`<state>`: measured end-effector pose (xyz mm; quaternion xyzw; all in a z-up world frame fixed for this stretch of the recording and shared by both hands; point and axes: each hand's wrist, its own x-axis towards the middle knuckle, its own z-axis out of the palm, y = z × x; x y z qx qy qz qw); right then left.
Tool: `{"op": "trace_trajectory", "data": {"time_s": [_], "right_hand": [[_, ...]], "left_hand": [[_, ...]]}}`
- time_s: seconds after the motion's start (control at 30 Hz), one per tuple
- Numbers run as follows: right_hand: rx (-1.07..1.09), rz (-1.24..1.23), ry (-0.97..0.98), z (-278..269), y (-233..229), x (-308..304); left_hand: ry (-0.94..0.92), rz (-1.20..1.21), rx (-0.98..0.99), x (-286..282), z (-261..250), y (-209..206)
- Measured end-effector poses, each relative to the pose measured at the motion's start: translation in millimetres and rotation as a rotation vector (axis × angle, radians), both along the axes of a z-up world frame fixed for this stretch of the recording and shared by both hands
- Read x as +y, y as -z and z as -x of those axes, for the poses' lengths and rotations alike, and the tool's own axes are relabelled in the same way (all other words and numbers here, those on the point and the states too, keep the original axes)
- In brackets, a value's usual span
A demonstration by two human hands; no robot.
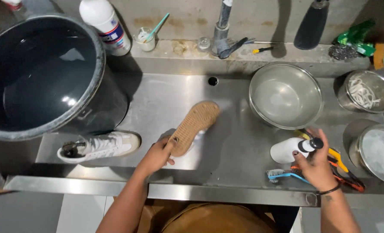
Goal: The person cleans a white sneaker in a stainless steel sink. They apply liquid soap to the shoe and scrub the sole and upper parts using a yellow brush and an orange brush. The person rinses the shoe under running water and scrubs the sole again with a small yellow brush.
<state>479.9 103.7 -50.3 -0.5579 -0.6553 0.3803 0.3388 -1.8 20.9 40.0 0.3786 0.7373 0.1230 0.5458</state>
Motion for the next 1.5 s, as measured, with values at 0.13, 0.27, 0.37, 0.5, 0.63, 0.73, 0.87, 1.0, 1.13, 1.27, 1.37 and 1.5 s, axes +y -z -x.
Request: {"op": "trace_trajectory", "data": {"time_s": [0.13,0.27,0.37,0.5,0.63,0.73,0.87,1.0,1.13,1.27,1.37,1.5], "right_hand": [[0.214,-0.008,0.067,9,14,-1],[0.21,-0.063,0.057,8,16,1],[0.047,-0.125,0.014,11,17,4],[-0.017,-0.257,-0.14,17,24,14],[0.221,-0.427,-0.372,48,20,22],[0.372,-0.621,-0.499,120,-21,24],[0.241,-0.354,-0.574,170,-19,26],[-0.238,-0.245,-0.667,214,-52,14],[-0.193,-0.23,-0.792,241,-70,8],[-0.146,-0.25,-0.773,238,-37,8],[-0.073,-0.262,-0.674,239,-31,24],[-0.209,-0.264,-0.475,225,-8,43]], "left_hand": [[-0.199,0.015,-0.089,2,-4,-8],[-0.219,-0.04,-0.037,-6,-8,-1],[-0.103,-0.371,0.222,-15,-13,38],[0.028,-0.604,0.822,-6,-34,67],[-0.087,-0.273,0.666,8,-21,73],[-0.027,-0.344,0.706,-5,-22,63],[-0.119,-0.482,0.658,-17,-40,74],[0.007,-0.608,0.605,-25,-55,56],[0.182,-0.625,0.681,-21,-57,61],[0.19,-0.635,0.703,-24,-60,71],[0.194,-0.63,0.761,-19,-57,77],[0.168,-0.62,0.743,-23,-58,81]]}}
